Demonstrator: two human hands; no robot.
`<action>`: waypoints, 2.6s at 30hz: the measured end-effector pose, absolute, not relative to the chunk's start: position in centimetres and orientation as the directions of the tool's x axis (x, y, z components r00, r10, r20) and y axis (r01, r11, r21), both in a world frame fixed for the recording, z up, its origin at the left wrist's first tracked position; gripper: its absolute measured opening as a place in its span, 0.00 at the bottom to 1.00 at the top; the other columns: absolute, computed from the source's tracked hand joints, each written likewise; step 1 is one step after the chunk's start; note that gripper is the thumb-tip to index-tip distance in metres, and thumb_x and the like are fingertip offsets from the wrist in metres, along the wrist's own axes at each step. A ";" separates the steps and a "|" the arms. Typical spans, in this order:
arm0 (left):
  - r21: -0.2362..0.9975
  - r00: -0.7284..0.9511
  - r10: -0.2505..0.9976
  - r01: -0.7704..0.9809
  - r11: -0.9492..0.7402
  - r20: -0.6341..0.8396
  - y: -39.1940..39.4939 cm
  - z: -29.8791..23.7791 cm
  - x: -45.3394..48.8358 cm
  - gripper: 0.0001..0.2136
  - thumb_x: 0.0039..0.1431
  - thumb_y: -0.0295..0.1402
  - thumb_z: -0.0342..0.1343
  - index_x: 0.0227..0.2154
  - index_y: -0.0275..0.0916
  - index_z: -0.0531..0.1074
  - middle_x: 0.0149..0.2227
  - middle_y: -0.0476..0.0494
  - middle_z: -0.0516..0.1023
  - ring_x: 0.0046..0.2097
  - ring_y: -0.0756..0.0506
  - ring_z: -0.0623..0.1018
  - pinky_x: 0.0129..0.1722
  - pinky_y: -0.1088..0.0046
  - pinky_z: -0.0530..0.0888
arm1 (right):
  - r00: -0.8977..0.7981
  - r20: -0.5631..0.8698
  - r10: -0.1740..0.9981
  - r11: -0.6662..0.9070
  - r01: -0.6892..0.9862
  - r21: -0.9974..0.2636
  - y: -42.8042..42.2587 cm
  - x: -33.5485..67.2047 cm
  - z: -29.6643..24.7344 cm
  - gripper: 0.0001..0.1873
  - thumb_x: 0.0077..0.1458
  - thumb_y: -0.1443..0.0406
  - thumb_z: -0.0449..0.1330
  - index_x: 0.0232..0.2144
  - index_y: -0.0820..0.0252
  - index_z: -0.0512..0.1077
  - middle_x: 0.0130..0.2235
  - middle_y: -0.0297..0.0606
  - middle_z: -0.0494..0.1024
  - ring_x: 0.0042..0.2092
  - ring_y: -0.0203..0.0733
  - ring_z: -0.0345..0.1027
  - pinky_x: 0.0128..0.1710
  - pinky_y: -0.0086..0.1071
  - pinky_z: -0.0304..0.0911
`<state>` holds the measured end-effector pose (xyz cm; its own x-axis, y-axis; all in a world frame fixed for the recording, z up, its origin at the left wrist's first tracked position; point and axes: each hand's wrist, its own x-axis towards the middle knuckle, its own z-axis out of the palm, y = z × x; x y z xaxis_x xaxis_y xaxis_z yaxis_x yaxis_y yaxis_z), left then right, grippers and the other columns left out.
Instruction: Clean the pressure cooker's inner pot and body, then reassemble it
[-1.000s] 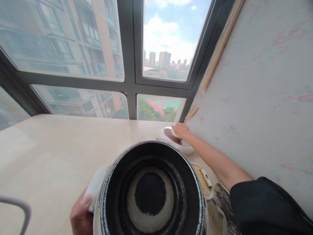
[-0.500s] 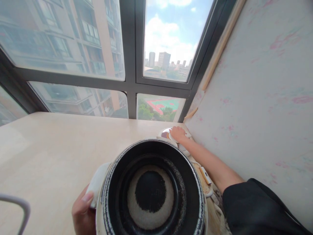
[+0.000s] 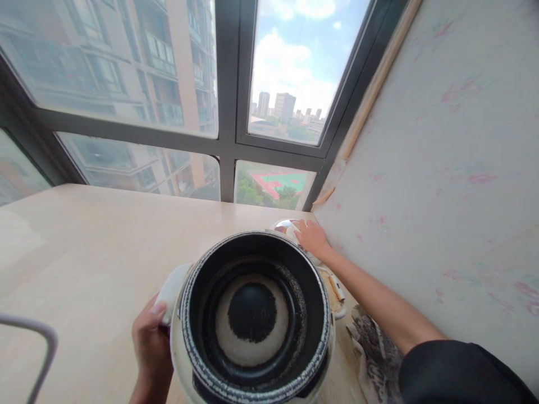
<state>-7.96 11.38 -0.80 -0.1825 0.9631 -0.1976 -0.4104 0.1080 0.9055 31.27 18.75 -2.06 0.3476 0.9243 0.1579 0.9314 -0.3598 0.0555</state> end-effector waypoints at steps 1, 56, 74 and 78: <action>0.901 -0.175 0.965 -0.421 0.106 -0.195 11.4 -0.8 -7.9 0.12 0.36 0.43 0.57 0.20 0.42 0.64 0.16 0.52 0.64 0.26 0.43 0.71 0.24 0.68 0.70 | 0.350 0.205 0.914 -0.355 0.935 -0.014 17.6 31.2 -2.0 0.24 0.67 0.57 0.54 0.59 0.64 0.69 0.56 0.58 0.75 0.57 0.57 0.69 0.55 0.43 0.62; 0.972 -0.418 0.900 -0.234 0.028 -0.126 11.4 0.6 -14.0 0.15 0.46 0.45 0.57 0.18 0.42 0.60 0.15 0.58 0.58 0.19 0.53 0.57 0.18 0.75 0.54 | 0.633 0.287 0.719 0.257 0.142 -0.956 5.1 13.9 -1.4 0.21 0.55 0.47 0.51 0.34 0.57 0.71 0.38 0.40 0.77 0.45 0.46 0.66 0.48 0.38 0.60; 0.980 -0.428 0.899 -0.196 0.012 -0.096 11.7 0.4 -14.0 0.14 0.50 0.43 0.55 0.18 0.43 0.60 0.15 0.56 0.57 0.19 0.52 0.57 0.18 0.74 0.55 | 0.638 0.308 0.706 0.225 0.210 -0.951 5.1 13.5 -1.1 0.19 0.58 0.48 0.45 0.32 0.54 0.66 0.36 0.38 0.74 0.45 0.46 0.64 0.49 0.38 0.58; 0.988 -0.449 0.890 -0.156 0.010 -0.080 12.1 0.9 -14.4 0.13 0.48 0.41 0.56 0.17 0.42 0.61 0.15 0.56 0.58 0.20 0.52 0.57 0.19 0.74 0.56 | 0.604 0.322 0.729 0.201 0.260 -0.944 4.9 13.7 -1.1 0.19 0.59 0.48 0.45 0.34 0.53 0.66 0.37 0.39 0.74 0.45 0.47 0.64 0.48 0.38 0.57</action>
